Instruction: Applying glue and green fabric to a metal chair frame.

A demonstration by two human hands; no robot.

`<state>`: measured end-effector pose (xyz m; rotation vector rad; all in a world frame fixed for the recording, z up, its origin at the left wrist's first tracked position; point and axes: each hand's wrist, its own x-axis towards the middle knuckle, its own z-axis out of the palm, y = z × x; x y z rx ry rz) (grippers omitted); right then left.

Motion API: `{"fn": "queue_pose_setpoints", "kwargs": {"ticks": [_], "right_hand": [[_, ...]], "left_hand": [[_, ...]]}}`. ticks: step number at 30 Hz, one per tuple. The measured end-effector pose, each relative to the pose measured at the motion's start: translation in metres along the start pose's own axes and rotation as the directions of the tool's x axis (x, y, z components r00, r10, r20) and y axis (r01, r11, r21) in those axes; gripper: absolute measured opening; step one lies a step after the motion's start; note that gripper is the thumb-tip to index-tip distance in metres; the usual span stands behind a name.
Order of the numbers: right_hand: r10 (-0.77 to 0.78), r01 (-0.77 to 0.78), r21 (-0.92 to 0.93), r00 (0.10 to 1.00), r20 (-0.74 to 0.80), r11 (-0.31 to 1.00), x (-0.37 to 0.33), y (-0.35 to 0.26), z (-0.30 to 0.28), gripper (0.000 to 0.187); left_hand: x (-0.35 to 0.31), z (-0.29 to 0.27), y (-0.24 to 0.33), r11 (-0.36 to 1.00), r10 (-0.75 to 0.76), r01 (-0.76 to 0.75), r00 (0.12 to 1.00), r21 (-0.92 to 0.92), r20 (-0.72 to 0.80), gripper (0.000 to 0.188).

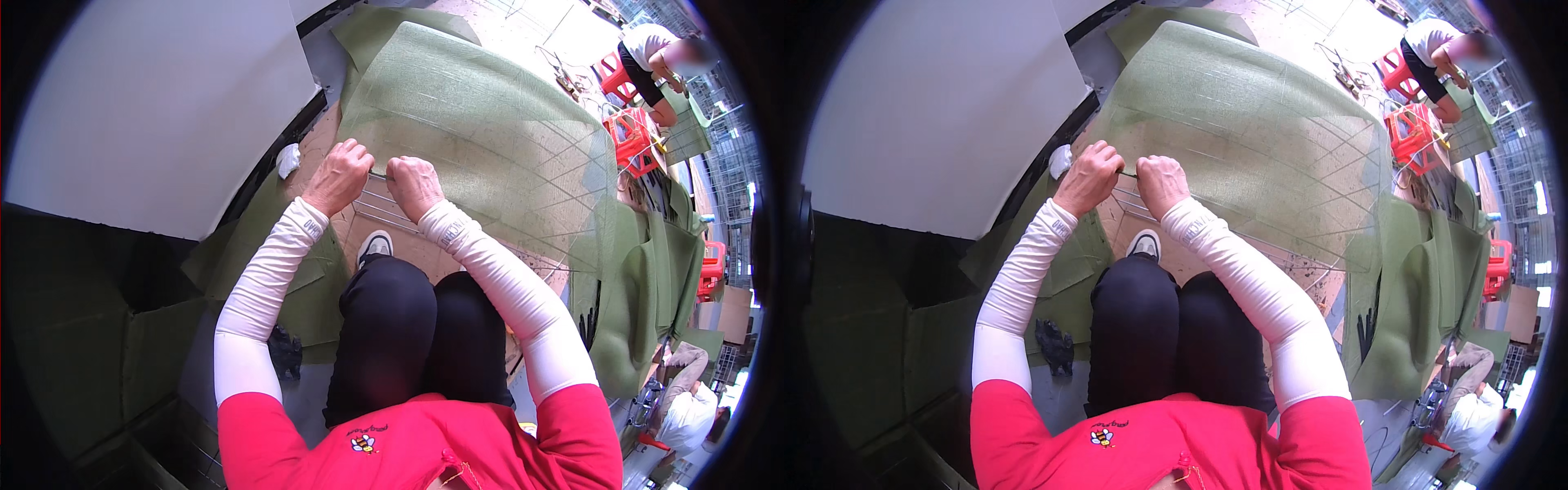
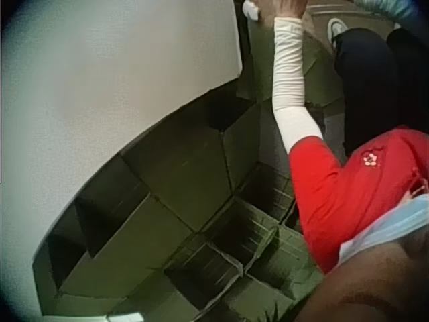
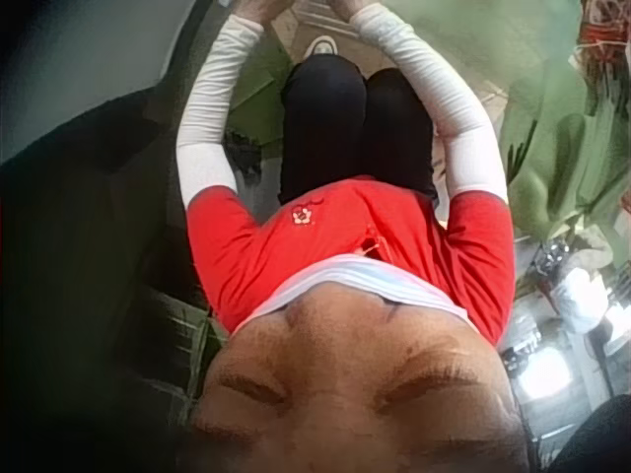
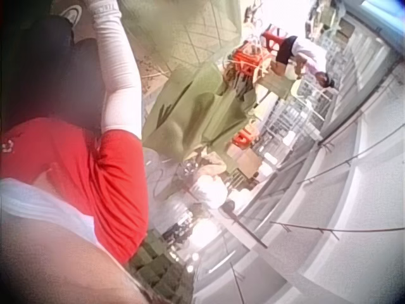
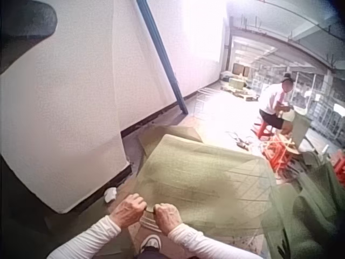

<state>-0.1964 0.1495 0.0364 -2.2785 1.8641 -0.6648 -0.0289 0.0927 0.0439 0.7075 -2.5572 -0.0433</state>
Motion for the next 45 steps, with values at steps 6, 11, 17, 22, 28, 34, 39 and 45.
{"fn": "queue_pose_setpoints", "kwargs": {"ticks": [6,11,17,22,28,34,39,45], "right_hand": [[0.01,-0.01,-0.012,1.0,-0.002,1.0,0.003,-0.004,-0.001,0.006],[0.064,-0.064,-0.023,0.998,0.024,0.998,0.005,-0.006,-0.001,0.006],[0.092,-0.09,-0.04,0.994,0.053,0.995,0.006,-0.011,-0.007,0.01],[0.133,-0.132,-0.019,0.975,0.18,0.991,0.002,-0.012,-0.021,0.025],[-0.041,0.04,-0.022,0.998,-0.042,0.999,0.003,-0.015,-0.011,0.026],[-0.046,0.047,-0.023,0.998,0.039,0.999,0.006,-0.012,0.002,0.013],[-0.051,0.051,0.009,0.999,-0.009,0.999,0.005,-0.013,0.0,0.012],[-0.053,0.053,-0.033,0.999,-0.001,0.998,0.008,-0.015,0.002,0.009]], "left_hand": [[0.0,0.001,0.0,0.999,-0.004,0.004,1.0,0.045,0.008,0.001],[0.001,0.001,0.0,0.998,-0.008,0.006,1.0,0.065,0.022,0.003],[0.001,0.002,0.0,0.998,-0.005,0.003,1.0,0.065,0.024,0.006],[0.002,0.0,0.002,0.997,-0.025,0.022,0.999,0.068,0.044,0.005],[0.003,-0.003,0.003,0.997,-0.028,0.025,0.999,0.077,0.036,0.005],[0.004,-0.006,0.006,0.996,-0.078,0.074,0.994,0.053,0.078,0.005],[-0.002,-0.03,0.004,0.995,-0.104,0.104,0.988,-0.012,-0.11,0.017],[-0.012,-0.035,0.0,0.997,-0.045,0.049,0.997,0.055,-0.059,0.025]]}}
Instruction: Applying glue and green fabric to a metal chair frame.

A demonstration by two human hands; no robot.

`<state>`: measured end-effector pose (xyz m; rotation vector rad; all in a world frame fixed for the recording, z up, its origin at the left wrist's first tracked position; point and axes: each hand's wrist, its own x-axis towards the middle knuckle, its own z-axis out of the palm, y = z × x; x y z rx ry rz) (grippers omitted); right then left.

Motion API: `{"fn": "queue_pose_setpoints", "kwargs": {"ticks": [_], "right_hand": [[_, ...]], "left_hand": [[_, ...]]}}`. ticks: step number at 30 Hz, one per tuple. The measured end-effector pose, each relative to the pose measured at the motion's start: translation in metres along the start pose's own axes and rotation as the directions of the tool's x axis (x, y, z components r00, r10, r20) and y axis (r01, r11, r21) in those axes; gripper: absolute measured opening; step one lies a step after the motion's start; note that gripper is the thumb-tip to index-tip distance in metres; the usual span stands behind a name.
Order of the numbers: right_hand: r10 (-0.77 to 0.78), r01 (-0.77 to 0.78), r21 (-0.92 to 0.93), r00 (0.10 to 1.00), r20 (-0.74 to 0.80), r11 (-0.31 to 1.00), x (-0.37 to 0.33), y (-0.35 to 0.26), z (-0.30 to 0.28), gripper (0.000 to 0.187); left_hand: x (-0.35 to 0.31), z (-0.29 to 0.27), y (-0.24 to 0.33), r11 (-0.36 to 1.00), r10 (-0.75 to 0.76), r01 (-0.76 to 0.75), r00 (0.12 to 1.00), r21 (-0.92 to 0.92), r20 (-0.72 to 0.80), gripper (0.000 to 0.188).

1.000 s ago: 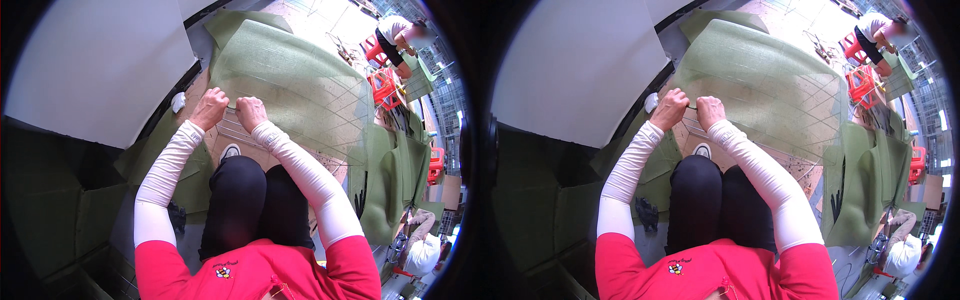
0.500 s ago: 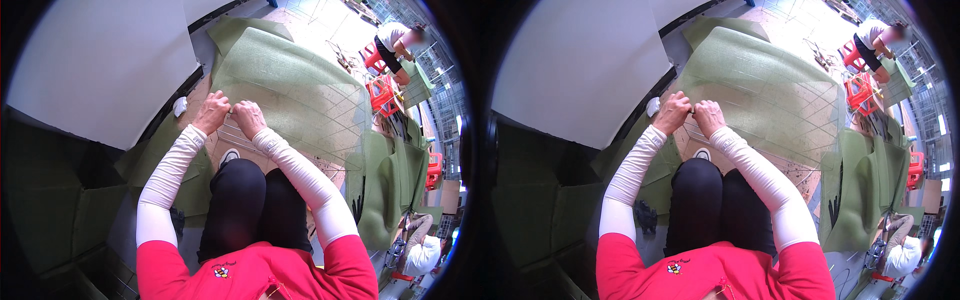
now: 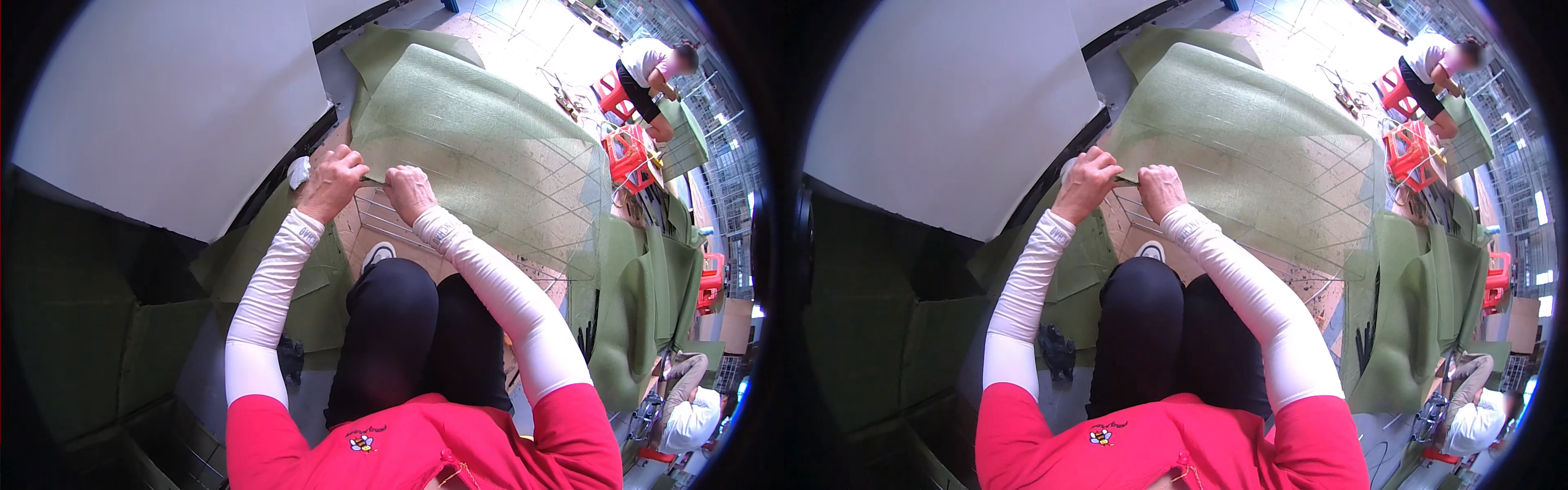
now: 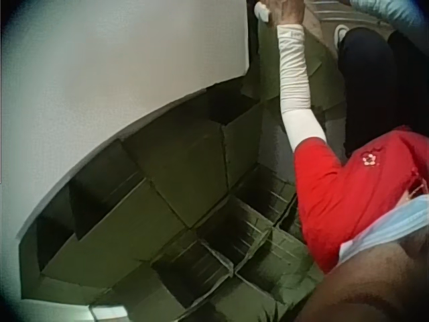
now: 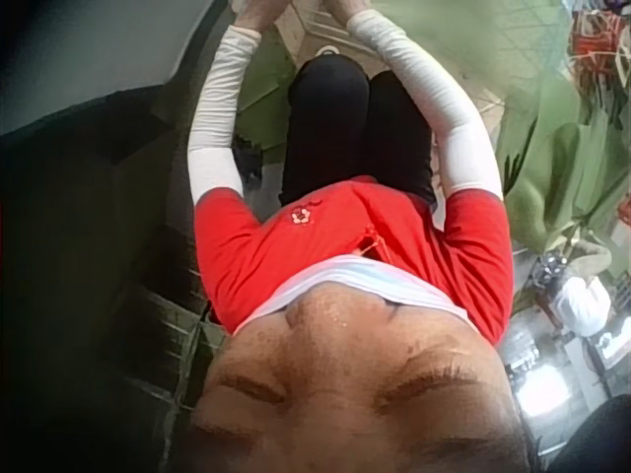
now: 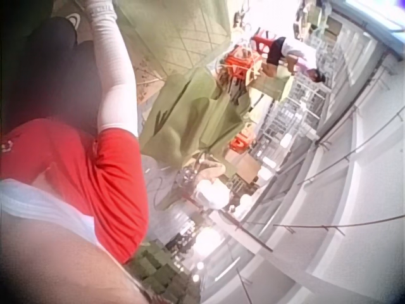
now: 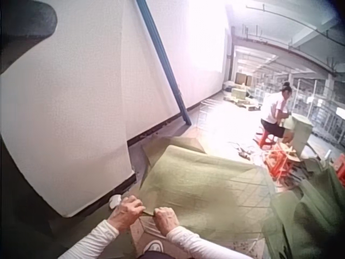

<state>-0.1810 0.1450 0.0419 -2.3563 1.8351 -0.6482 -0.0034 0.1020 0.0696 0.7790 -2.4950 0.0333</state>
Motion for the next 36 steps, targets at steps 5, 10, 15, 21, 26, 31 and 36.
{"fn": "queue_pose_setpoints", "kwargs": {"ticks": [5,10,15,21,26,31,36], "right_hand": [[-0.004,0.004,-0.05,1.0,0.011,0.999,0.0,0.0,0.001,0.008],[-0.003,0.003,-0.049,1.0,-0.004,0.999,-0.001,0.0,0.002,0.007],[-0.017,0.016,-0.057,1.0,-0.022,0.998,0.0,0.0,0.004,0.007],[-0.018,0.017,-0.053,1.0,-0.009,0.998,0.001,0.001,0.004,0.007],[-0.007,0.006,-0.053,1.0,-0.015,0.999,0.001,0.0,0.006,0.006],[0.028,-0.026,-0.052,0.999,0.027,0.998,0.002,-0.001,0.001,0.01],[0.017,-0.016,-0.039,0.999,0.028,0.999,-0.006,-0.01,-0.003,0.039]], "left_hand": [[0.002,0.015,-0.008,0.998,0.035,-0.037,0.999,0.048,0.042,0.007],[0.001,0.024,-0.014,0.993,0.08,-0.085,0.995,0.076,0.058,0.003],[0.002,0.017,-0.014,0.997,0.071,-0.07,0.995,-0.007,0.072,0.011],[-0.011,-0.019,-0.02,0.994,-0.019,0.016,0.999,-0.108,-0.027,0.038],[0.001,0.004,-0.016,0.988,0.155,-0.155,0.985,-0.005,0.078,0.015],[0.003,0.02,-0.017,0.985,0.156,-0.162,0.984,0.066,0.092,0.005],[0.003,0.02,-0.019,0.983,0.16,-0.167,0.983,0.076,0.094,0.005]]}}
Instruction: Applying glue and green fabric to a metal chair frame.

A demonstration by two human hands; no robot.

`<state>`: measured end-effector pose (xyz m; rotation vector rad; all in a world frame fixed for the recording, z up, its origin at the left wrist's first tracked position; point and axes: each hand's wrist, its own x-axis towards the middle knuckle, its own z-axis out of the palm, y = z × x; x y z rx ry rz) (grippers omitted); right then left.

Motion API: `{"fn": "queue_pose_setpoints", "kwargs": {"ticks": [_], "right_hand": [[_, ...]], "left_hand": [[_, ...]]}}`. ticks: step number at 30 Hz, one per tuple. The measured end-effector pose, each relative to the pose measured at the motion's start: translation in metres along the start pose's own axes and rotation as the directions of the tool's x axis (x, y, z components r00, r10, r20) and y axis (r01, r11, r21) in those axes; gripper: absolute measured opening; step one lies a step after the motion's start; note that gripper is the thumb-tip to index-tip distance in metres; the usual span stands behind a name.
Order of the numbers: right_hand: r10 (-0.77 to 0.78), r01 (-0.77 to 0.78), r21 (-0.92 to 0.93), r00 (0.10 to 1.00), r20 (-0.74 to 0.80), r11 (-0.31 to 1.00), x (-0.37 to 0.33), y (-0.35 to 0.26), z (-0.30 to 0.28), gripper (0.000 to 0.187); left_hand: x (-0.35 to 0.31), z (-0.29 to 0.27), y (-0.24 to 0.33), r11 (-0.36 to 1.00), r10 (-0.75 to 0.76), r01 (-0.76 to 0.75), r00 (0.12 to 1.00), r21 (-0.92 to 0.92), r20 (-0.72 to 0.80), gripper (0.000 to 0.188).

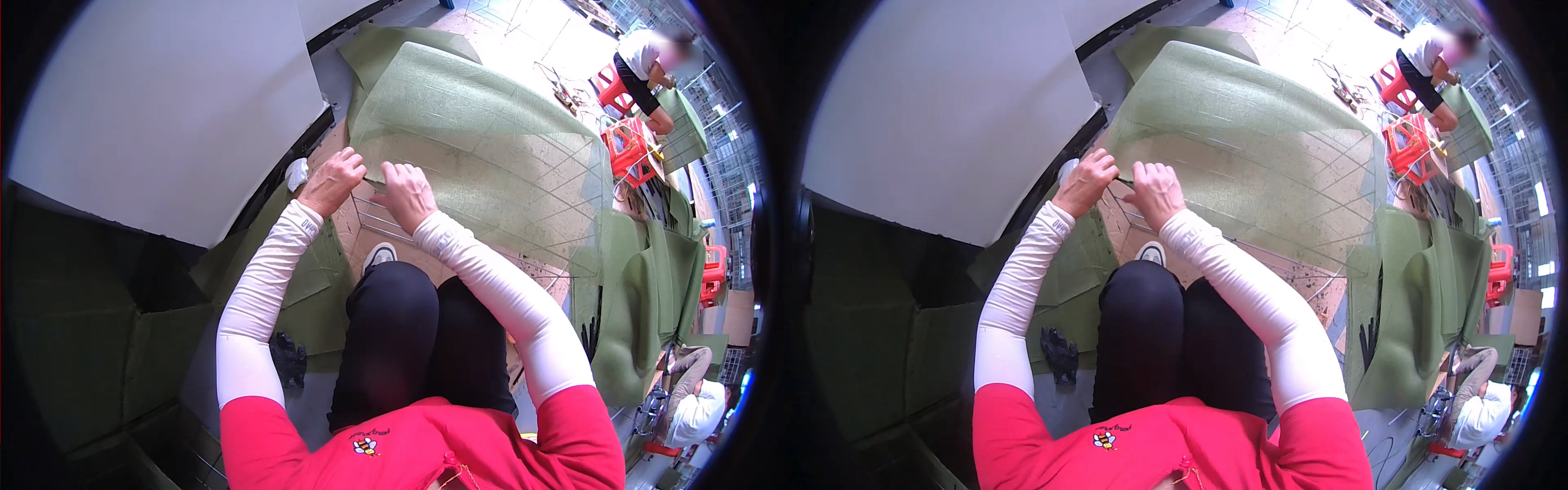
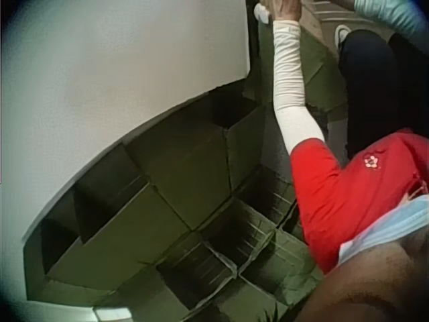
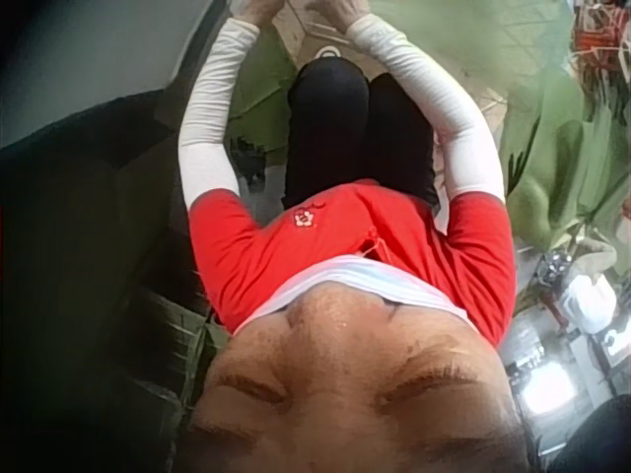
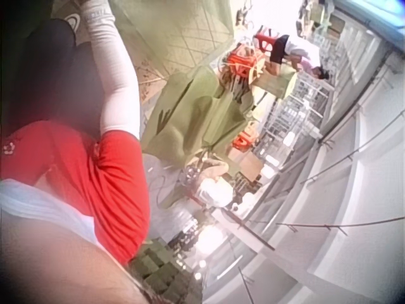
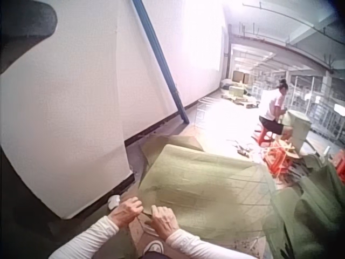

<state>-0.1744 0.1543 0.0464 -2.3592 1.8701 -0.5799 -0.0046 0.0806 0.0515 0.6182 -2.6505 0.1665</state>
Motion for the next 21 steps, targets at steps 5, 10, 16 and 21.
{"fn": "queue_pose_setpoints", "kwargs": {"ticks": [5,10,16,21], "right_hand": [[-0.039,0.037,-0.098,0.999,-0.023,0.994,-0.013,-0.031,0.02,0.089],[-0.018,0.023,-0.18,0.999,0.031,0.983,-0.015,-0.031,0.023,0.098],[-0.001,0.0,-0.154,1.0,-0.005,0.988,-0.023,-0.032,0.014,0.101],[0.017,-0.055,-0.139,0.966,-0.259,0.989,-0.021,-0.007,-0.01,0.068]], "left_hand": [[-0.001,0.001,-0.001,0.999,-0.011,0.01,1.0,-0.044,-0.028,0.008],[0.0,0.001,0.0,0.991,-0.029,0.019,0.997,-0.132,-0.072,0.011],[-0.002,0.003,0.0,0.993,-0.037,0.034,0.999,-0.11,-0.027,0.007],[-0.001,0.004,-0.003,0.997,-0.02,0.017,0.999,-0.075,-0.038,0.004]]}}
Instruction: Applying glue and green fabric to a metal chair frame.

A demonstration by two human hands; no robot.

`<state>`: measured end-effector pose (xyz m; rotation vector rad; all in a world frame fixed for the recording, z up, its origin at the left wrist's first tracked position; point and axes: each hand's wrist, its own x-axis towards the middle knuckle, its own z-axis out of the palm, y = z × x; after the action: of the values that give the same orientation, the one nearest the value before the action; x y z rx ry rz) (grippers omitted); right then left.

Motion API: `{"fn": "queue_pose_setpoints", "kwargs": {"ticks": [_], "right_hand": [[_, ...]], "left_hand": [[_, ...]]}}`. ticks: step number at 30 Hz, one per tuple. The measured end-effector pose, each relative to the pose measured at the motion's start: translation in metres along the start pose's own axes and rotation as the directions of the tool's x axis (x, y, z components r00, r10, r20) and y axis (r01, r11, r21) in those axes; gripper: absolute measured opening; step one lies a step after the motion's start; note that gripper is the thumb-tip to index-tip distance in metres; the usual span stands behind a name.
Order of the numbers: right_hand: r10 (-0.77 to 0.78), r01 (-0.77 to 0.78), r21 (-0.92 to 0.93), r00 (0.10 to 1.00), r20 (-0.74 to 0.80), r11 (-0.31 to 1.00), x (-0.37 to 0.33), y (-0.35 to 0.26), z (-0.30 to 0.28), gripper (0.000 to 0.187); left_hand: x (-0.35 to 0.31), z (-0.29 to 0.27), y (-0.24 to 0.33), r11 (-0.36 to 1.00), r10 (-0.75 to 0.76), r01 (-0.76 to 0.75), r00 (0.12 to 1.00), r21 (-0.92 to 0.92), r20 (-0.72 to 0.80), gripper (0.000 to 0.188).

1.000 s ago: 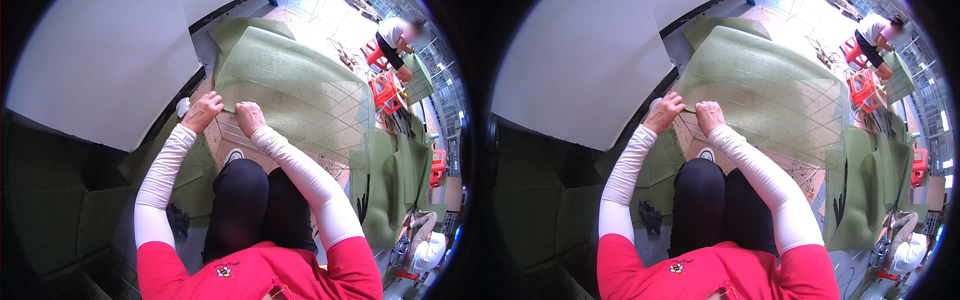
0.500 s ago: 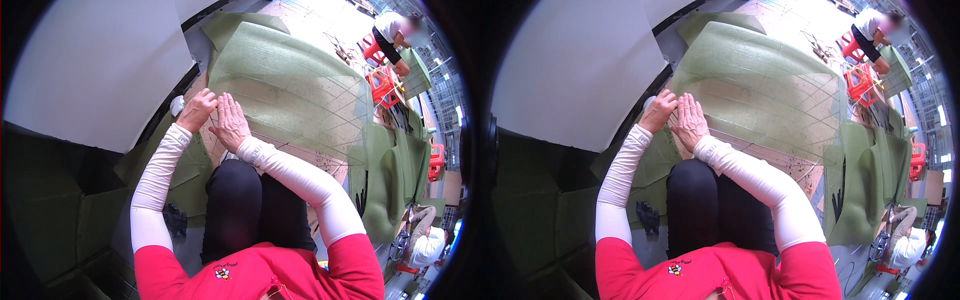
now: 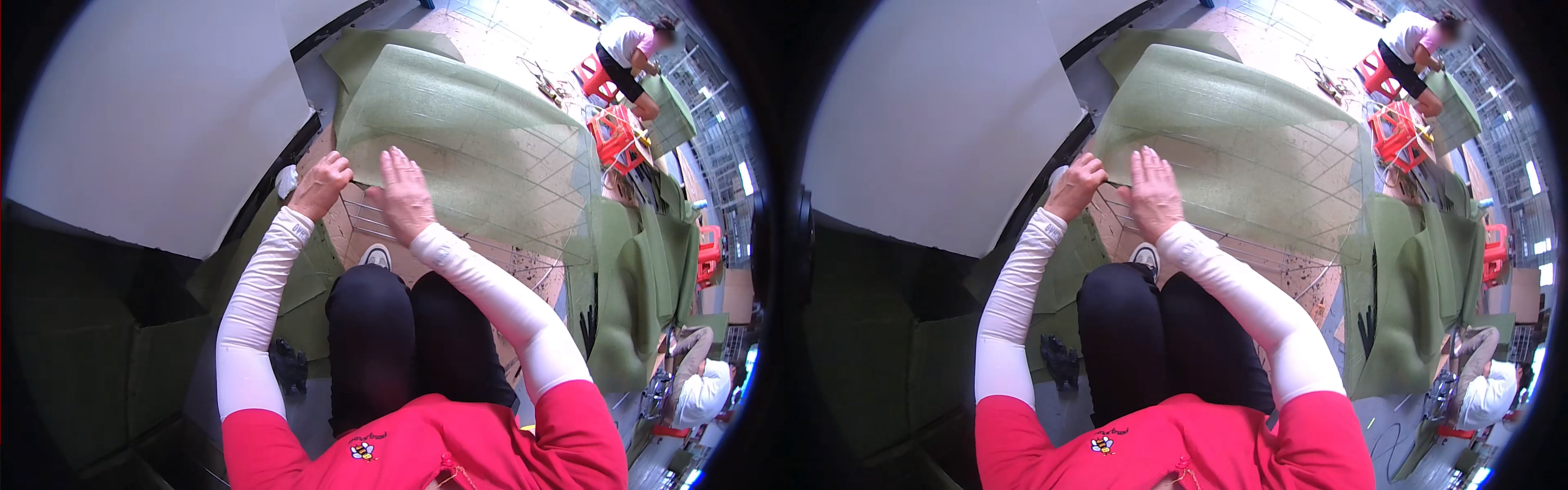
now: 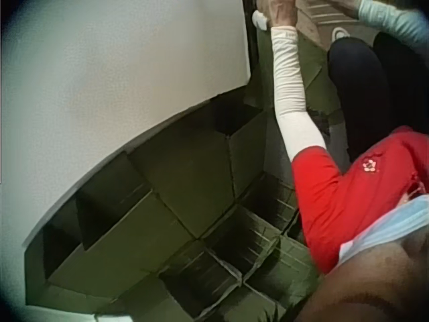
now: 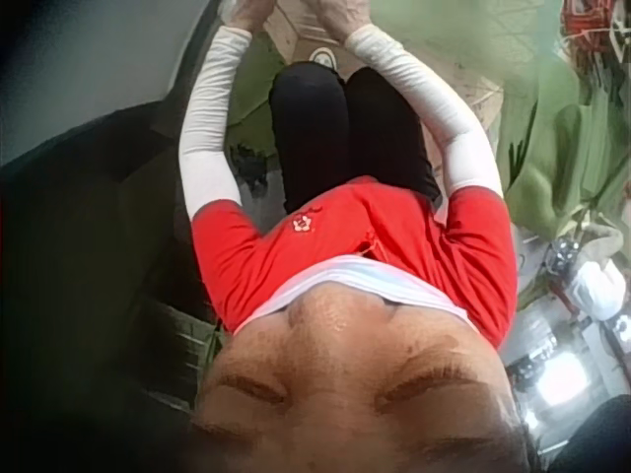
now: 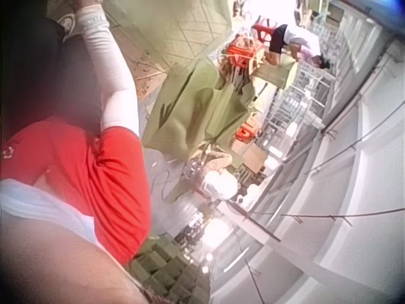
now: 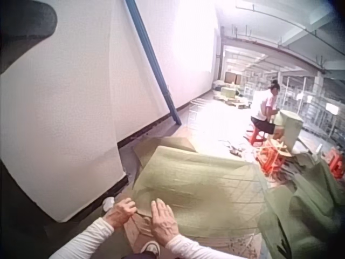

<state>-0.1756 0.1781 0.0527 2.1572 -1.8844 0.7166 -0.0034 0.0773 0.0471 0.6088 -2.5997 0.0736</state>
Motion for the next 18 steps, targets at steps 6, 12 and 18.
{"fn": "queue_pose_setpoints", "kwargs": {"ticks": [6,12,18], "right_hand": [[-0.09,0.064,0.189,0.987,0.13,0.98,-0.005,0.033,-0.006,0.016],[-0.184,0.172,0.125,0.979,0.091,0.977,-0.004,0.032,0.011,0.005],[-0.244,0.241,0.06,0.968,0.053,0.969,-0.007,0.035,0.015,0.006]], "left_hand": [[0.0,0.0,0.001,1.0,-0.009,0.009,1.0,-0.002,-0.007,0.005],[0.0,-0.001,0.002,1.0,-0.003,0.003,1.0,0.022,0.028,0.005],[0.001,-0.014,0.005,1.0,-0.015,0.016,0.999,-0.011,0.052,0.01]]}}
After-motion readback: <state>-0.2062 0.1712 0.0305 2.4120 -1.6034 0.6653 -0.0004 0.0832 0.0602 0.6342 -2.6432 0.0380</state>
